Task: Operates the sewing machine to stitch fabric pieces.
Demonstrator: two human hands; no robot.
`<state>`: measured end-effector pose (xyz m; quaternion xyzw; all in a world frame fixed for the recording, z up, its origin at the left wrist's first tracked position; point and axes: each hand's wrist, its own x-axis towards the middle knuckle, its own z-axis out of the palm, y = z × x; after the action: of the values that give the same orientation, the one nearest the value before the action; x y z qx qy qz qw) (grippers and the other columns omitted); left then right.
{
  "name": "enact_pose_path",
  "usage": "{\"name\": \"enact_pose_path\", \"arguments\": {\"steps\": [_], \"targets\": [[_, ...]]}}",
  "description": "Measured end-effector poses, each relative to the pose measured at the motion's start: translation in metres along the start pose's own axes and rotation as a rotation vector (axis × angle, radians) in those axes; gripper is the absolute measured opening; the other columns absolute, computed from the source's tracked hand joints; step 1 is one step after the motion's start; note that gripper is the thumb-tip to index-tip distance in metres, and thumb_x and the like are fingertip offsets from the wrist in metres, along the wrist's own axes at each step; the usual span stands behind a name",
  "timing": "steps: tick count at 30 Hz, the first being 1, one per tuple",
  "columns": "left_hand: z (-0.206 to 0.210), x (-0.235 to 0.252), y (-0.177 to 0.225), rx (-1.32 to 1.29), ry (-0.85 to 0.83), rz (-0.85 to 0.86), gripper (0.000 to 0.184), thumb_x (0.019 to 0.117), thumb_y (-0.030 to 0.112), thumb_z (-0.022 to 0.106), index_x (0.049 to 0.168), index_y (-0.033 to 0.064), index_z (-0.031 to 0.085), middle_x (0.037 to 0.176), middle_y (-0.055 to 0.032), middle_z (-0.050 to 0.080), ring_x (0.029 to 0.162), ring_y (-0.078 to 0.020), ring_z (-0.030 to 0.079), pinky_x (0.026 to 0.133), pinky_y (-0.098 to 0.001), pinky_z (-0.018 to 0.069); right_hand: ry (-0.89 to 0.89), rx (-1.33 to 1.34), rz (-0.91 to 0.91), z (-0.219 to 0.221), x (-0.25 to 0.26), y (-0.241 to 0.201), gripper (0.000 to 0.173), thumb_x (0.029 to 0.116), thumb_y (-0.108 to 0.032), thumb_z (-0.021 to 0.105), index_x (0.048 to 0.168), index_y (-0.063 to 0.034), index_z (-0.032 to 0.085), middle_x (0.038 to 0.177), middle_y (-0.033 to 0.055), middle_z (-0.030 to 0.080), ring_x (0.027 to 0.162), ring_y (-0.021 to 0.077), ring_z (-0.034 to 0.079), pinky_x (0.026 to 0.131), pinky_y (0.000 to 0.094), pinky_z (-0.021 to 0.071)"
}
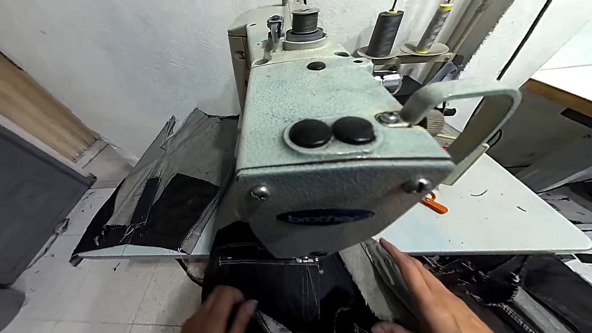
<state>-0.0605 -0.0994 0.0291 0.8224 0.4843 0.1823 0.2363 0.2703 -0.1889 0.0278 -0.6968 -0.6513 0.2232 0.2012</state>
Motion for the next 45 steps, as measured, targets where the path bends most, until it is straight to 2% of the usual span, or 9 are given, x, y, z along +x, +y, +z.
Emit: {"name": "enact_pose_path", "arguments": {"steps": [3, 6, 12, 15, 17, 21, 24, 27, 45], "targets": [[0.022, 0.002, 0.031, -0.059, -0.126, -0.045, 0.041, 0.1019, 0.031, 0.061, 0.109, -0.0089, 0.067, 0.094, -0.0226, 0.071, 0.079, -0.0357, 0.072, 0.072, -0.0533, 0.059, -0.016, -0.06, 0.09, 0.008, -0.005, 0.007, 0.063, 0.0855, -0.009, 0.075, 0.14, 0.0097, 0.052, 0.137, 0.0357, 0.055, 0.117, 0.0547, 0.061, 0.091, 0.0674, 0.0511], [0.047, 0.008, 0.045, -0.161, -0.105, -0.12, 0.059, 0.099, 0.041, 0.064, 0.119, -0.0137, 0.054, 0.091, -0.0205, 0.072, 0.083, -0.0339, 0.074, 0.077, -0.0525, 0.0593, 0.204, -0.051, 0.011, 0.023, 0.006, 0.035, 0.02, 0.0959, -0.01, 0.062, 0.104, 0.0053, 0.071, 0.089, 0.0247, 0.072, 0.077, 0.0435, 0.072, 0.068, 0.0625, 0.0553], [0.086, 0.022, 0.063, -0.215, 0.217, -0.217, 0.108, 0.0848, 0.057, 0.073, 0.139, -0.0246, 0.029, 0.085, -0.0254, 0.07, 0.084, -0.0388, 0.073, 0.078, -0.0554, 0.0585, 0.451, 0.274, 0.103, 0.05, 0.028, 0.072, 0.028, 0.0965, -0.019, 0.051, 0.097, -0.0002, 0.072, 0.071, 0.0054, 0.064, 0.063, 0.0106, 0.059, 0.062, 0.0364, 0.0477], [0.084, 0.025, 0.066, -0.377, 0.218, -0.318, 0.095, 0.0844, 0.049, 0.076, 0.14, -0.0158, 0.034, 0.094, -0.0219, 0.07, 0.09, -0.0326, 0.073, 0.081, -0.0526, 0.0584, 0.51, 0.439, 0.065, 0.045, 0.032, 0.07, 0.021, 0.0951, -0.011, 0.05, 0.096, -0.0032, 0.069, 0.079, -0.0062, 0.065, 0.072, -0.0076, 0.058, 0.069, 0.0162, 0.0485], [0.072, 0.022, 0.052, -0.491, 0.241, -0.283, 0.065, 0.089, 0.033, 0.075, 0.127, -0.0101, 0.045, 0.082, -0.0127, 0.067, 0.071, -0.0211, 0.07, 0.065, -0.0426, 0.0598, 0.464, 0.529, -0.017, 0.035, 0.031, 0.069, 0.02, 0.0952, -0.008, 0.049, 0.093, -0.004, 0.068, 0.081, -0.0114, 0.065, 0.076, -0.0136, 0.057, 0.073, 0.0105, 0.0485], [0.037, 0.026, -0.029, -0.012, 0.54, 0.016, 0.036, 0.0973, 0.031, 0.065, 0.098, -0.0044, 0.056, 0.06, -0.005, 0.053, 0.048, -0.0134, 0.053, 0.046, -0.0318, 0.0478, 0.132, 0.561, -0.113, 0.021, 0.032, 0.048, 0.015, 0.0971, -0.01, 0.056, 0.093, -0.0017, 0.068, 0.078, -0.0082, 0.061, 0.071, -0.0073, 0.055, 0.069, 0.017, 0.0477], [0.03, 0.046, -0.072, 0.258, 0.678, 0.143, 0.027, 0.0965, 0.024, 0.06, 0.093, -0.0031, 0.063, 0.059, -0.0084, 0.055, 0.045, -0.0208, 0.054, 0.042, -0.0373, 0.0469, 0.101, 0.587, -0.129, 0.049, 0.058, 0.022, 0.021, 0.1005, -0.023, 0.055, 0.088, -0.0104, 0.067, 0.071, -0.0111, 0.057, 0.064, -0.0063, 0.052, 0.061, 0.0174, 0.0459], [0.029, 0.068, -0.068, 0.286, 0.71, 0.145, 0.019, 0.0933, 0.017, 0.058, 0.094, 0.0008, 0.069, 0.067, -0.0094, 0.065, 0.05, -0.0233, 0.061, 0.046, -0.0408, 0.051, 0.226, 0.553, -0.11, 0.055, 0.078, 0.019, 0.024, 0.0985, -0.029, 0.056, 0.083, -0.0151, 0.068, 0.069, -0.0151, 0.059, 0.063, -0.01, 0.054, 0.061, 0.0145, 0.046], [0.028, 0.067, -0.053, 0.181, 0.653, 0.176, 0.025, 0.0941, 0.025, 0.053, 0.086, 0.0069, 0.069, 0.055, 0.0012, 0.047, 0.044, -0.0065, 0.04, 0.044, -0.021, 0.0356, 0.321, 0.5, -0.106, 0.036, 0.081, 0.036, 0.021, 0.0974, -0.023, 0.056, 0.081, -0.016, 0.066, 0.069, -0.0186, 0.059, 0.065, -0.0156, 0.053, 0.062, 0.0085, 0.0442]]}}
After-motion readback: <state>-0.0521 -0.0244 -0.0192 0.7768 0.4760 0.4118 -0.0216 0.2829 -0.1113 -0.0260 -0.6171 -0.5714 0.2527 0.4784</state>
